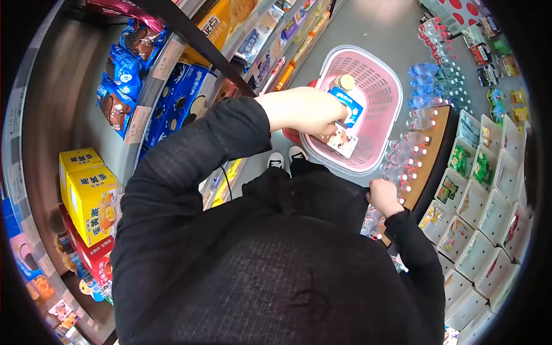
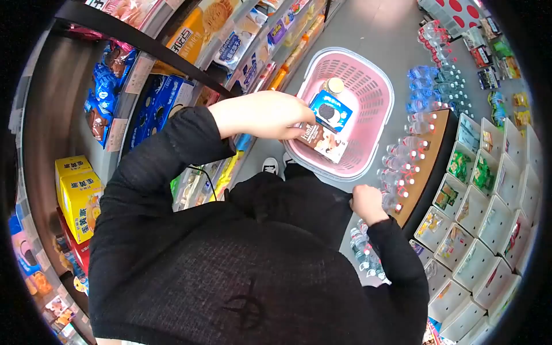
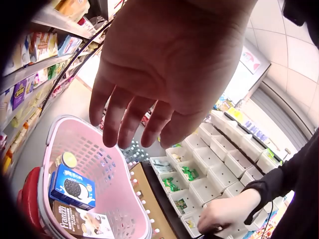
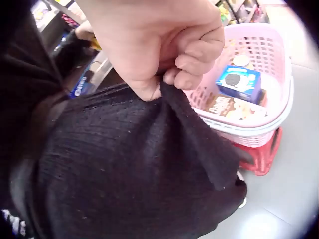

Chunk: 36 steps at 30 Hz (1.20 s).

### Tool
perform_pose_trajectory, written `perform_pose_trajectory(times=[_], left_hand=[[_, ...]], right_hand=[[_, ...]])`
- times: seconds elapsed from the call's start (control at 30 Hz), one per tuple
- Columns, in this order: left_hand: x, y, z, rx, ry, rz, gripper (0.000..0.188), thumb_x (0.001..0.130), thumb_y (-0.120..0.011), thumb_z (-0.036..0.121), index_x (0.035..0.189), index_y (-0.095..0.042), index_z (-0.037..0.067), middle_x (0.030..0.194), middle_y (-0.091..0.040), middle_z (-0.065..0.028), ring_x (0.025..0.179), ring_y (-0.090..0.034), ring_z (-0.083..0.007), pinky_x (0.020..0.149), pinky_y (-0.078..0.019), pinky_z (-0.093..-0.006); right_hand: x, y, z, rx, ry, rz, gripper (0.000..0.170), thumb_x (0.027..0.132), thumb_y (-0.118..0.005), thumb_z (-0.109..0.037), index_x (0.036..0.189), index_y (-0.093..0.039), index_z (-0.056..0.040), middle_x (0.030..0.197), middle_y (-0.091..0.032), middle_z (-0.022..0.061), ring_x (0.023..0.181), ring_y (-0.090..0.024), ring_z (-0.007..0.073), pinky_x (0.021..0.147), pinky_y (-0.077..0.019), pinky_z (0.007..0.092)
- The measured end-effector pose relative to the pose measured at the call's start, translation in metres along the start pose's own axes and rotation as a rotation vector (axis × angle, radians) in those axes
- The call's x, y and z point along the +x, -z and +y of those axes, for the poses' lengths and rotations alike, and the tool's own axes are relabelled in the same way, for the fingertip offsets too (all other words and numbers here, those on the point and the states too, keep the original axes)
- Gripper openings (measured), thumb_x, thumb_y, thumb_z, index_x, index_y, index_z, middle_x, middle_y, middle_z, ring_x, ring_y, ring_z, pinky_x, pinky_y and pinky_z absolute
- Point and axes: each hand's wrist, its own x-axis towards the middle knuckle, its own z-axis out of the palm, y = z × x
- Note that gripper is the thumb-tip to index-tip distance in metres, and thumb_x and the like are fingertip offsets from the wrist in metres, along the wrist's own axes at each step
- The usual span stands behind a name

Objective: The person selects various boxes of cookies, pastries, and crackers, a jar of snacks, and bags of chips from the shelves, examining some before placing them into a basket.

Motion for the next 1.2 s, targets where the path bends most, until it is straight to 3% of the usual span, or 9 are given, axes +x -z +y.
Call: perform_pose_trajectory(times=[0.2, 0.37, 0.53, 0.7, 0.83, 0.93, 1.0, 1.13, 1.2], left_hand=[[0.003, 0.036, 0.016, 0.086, -0.036, -0.014, 0.028, 0.074, -0.055, 0.018, 0.097, -0.056, 0.002, 0.084, -0.059, -0.0159, 0.082, -0.057, -0.0299, 0.072, -0.0445, -0.0365], [0.022, 0.044, 0.018, 0.128, -0.023, -0.035, 0.028, 0.074, -0.054, 0.019, 0.095, -0.057, 0.001, 0.082, -0.058, -0.0177, 0.081, -0.057, -0.0307, 0.071, -0.0442, -0.0379], [0.033, 0.043, 0.015, 0.138, -0.069, -0.029, 0.026, 0.073, -0.055, 0.021, 0.091, -0.058, 0.002, 0.081, -0.059, -0.0166, 0.079, -0.057, -0.031, 0.07, -0.0441, -0.0387], [0.049, 0.031, -0.004, 0.101, -0.153, 0.004, 0.023, 0.067, -0.057, 0.02, 0.078, -0.061, 0.0, 0.071, -0.059, -0.0188, 0.071, -0.058, -0.0329, 0.065, -0.044, -0.04], [0.059, 0.028, 0.002, 0.072, -0.034, -0.138, 0.028, 0.071, -0.056, 0.019, 0.095, -0.06, 0.005, 0.08, -0.06, -0.0172, 0.078, -0.059, -0.0305, 0.069, -0.0456, -0.0389], [0.069, 0.02, -0.003, 0.075, -0.028, -0.204, 0.029, 0.073, -0.055, 0.02, 0.096, -0.059, 0.004, 0.084, -0.06, -0.018, 0.08, -0.058, -0.0317, 0.071, -0.0451, -0.0386], [0.072, 0.016, -0.004, 0.083, -0.02, -0.212, 0.029, 0.073, -0.055, 0.02, 0.096, -0.058, 0.003, 0.085, -0.06, -0.0181, 0.081, -0.057, -0.0321, 0.072, -0.0449, -0.0385], [0.072, 0.009, 0.0, 0.074, -0.025, -0.233, 0.029, 0.074, -0.055, 0.021, 0.096, -0.058, 0.002, 0.084, -0.06, -0.0178, 0.081, -0.057, -0.032, 0.072, -0.0447, -0.0384], [0.07, 0.008, 0.001, 0.079, -0.04, -0.241, 0.029, 0.075, -0.056, 0.023, 0.095, -0.058, 0.002, 0.083, -0.06, -0.0177, 0.081, -0.057, -0.0319, 0.071, -0.0447, -0.0384]], right_hand=[[0.027, -0.113, 0.01, 0.053, -0.295, -0.227, 0.018, 0.068, -0.055, -0.016, 0.08, -0.062, -0.0039, 0.086, -0.061, 0.0173, 0.082, -0.06, 0.032, 0.069, -0.0487, 0.0403], [0.014, -0.009, -0.023, -0.018, 0.075, -0.41, 0.022, 0.066, -0.063, -0.015, 0.085, -0.061, -0.0063, 0.09, -0.06, 0.0154, 0.087, -0.058, 0.031, 0.072, -0.0476, 0.0395], [-0.016, 0.091, -0.057, 0.262, 0.292, 0.086, 0.018, 0.07, -0.059, -0.009, 0.086, -0.056, -0.0021, 0.08, -0.057, 0.0145, 0.078, -0.056, 0.0323, 0.066, -0.0452, 0.0391], [-0.064, 0.23, -0.123, 0.699, 1.301, 0.409, 0.013, 0.075, -0.054, -0.015, 0.084, -0.053, -0.0045, 0.078, -0.049, 0.0099, 0.075, -0.053, 0.0262, 0.064, -0.0451, 0.0344], [-0.105, 0.274, -0.189, 0.871, 1.747, 0.421, 0.016, 0.075, -0.052, -0.013, 0.086, -0.055, -0.0009, 0.073, -0.048, 0.0089, 0.07, -0.053, 0.024, 0.065, -0.044, 0.0324], [-0.121, 0.288, -0.203, 0.783, 1.813, 0.292, 0.017, 0.079, -0.05, -0.013, 0.087, -0.056, 0.0003, 0.092, -0.056, 0.0145, 0.077, -0.056, 0.0283, 0.064, -0.0453, 0.0313], [-0.118, 0.282, -0.21, 1.079, 1.883, 0.346, 0.018, 0.077, -0.051, -0.017, 0.069, -0.051, -0.0006, 0.072, -0.054, 0.014, 0.064, -0.051, 0.0325, 0.056, -0.0429, 0.0357], [-0.111, 0.275, -0.215, 0.877, 1.859, 0.361, 0.017, 0.066, -0.058, -0.01, 0.075, -0.052, 0.0027, 0.074, -0.049, 0.0149, 0.067, -0.052, 0.0268, 0.057, -0.0444, 0.0324], [-0.107, 0.276, -0.216, 1.121, 1.773, 0.594, 0.016, 0.063, -0.061, -0.006, 0.073, -0.056, 0.0048, 0.072, -0.053, 0.0178, 0.066, -0.055, 0.0288, 0.057, -0.0454, 0.0335]])
